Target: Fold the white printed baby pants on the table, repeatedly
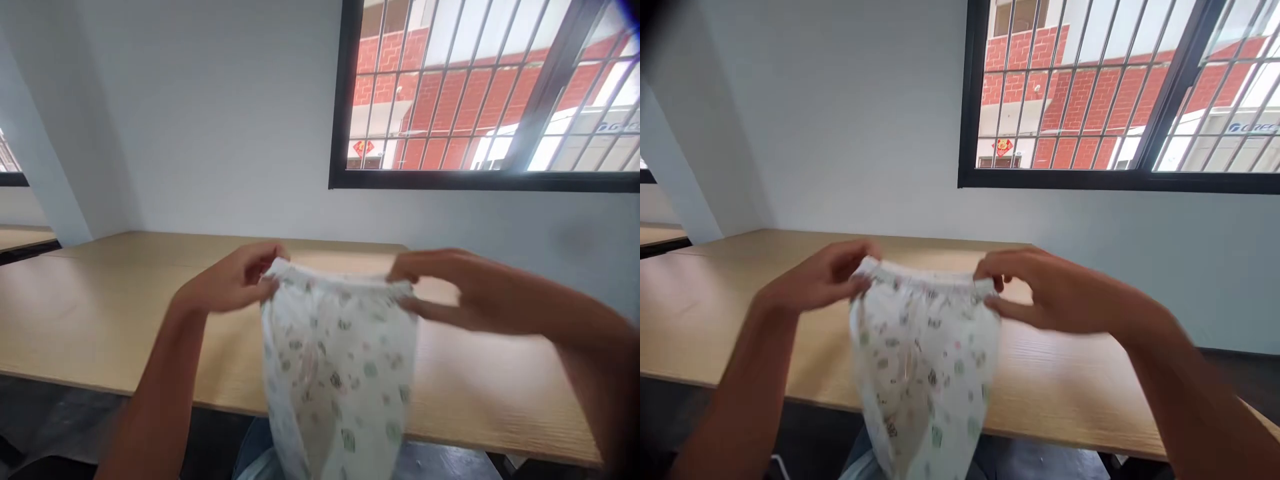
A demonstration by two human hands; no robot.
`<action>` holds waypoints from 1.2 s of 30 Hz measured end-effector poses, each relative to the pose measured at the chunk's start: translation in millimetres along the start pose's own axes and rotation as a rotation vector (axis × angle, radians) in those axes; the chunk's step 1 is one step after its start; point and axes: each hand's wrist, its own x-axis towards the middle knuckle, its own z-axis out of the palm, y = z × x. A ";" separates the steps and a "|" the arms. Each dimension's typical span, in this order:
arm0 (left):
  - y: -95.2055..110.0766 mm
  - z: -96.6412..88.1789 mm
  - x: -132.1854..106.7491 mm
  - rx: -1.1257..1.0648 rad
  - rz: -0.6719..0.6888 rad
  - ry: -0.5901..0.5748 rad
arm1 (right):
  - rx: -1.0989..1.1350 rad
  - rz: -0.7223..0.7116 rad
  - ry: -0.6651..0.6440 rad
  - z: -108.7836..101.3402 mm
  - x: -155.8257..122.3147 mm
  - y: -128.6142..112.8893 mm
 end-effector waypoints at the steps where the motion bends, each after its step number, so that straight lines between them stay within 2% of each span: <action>1: -17.4 -3.6 28.3 -0.039 0.000 -0.009 | -0.025 -0.013 -0.005 -0.4 27.6 3.7; 3: -56.0 4.3 69.9 -0.036 -0.096 0.011 | -0.065 -0.034 -0.043 -2.8 79.6 8.4; 5: -92.8 28.5 88.8 0.094 -0.258 0.068 | -0.089 -0.053 -0.092 -4.4 119.7 10.4; 6: -108.2 43.7 90.8 0.176 -0.294 0.098 | -0.098 -0.060 -0.111 -3.2 133.0 10.7; 8: -130.0 73.8 84.8 0.205 -0.283 0.100 | -0.091 -0.090 -0.118 6.3 145.7 11.1; 9: -136.5 86.6 79.2 0.184 -0.251 0.046 | -0.078 -0.126 -0.113 14.3 146.1 11.4; 11: -142.3 104.0 67.7 0.086 -0.184 -0.152 | -0.056 -0.224 -0.101 33.2 140.7 12.6; 13: -142.4 109.4 59.6 0.021 -0.169 -0.330 | -0.079 -0.289 -0.099 48.8 134.7 14.4; 14: -141.6 108.5 57.2 0.029 -0.194 -0.370 | -0.106 -0.289 -0.106 53.6 133.5 15.9; 16: -139.7 102.0 54.6 0.091 -0.280 -0.382 | -0.153 -0.247 -0.114 56.7 135.6 20.8; 20: -138.0 85.6 49.7 0.118 -0.424 -0.454 | -0.193 -0.176 -0.092 48.4 146.0 38.7; 25: -141.4 71.6 41.7 0.209 -0.530 -0.494 | -0.216 -0.144 -0.053 40.4 149.5 64.1; 27: -138.7 67.7 39.3 0.192 -0.554 -0.556 | -0.223 -0.124 -0.043 39.4 149.1 72.7; 31: -116.4 66.8 30.8 0.130 -0.507 -0.689 | -0.253 -0.036 -0.016 36.6 148.4 87.7; 36: -83.1 75.5 9.6 0.277 -0.449 -0.609 | -0.274 0.064 0.009 34.0 146.9 99.3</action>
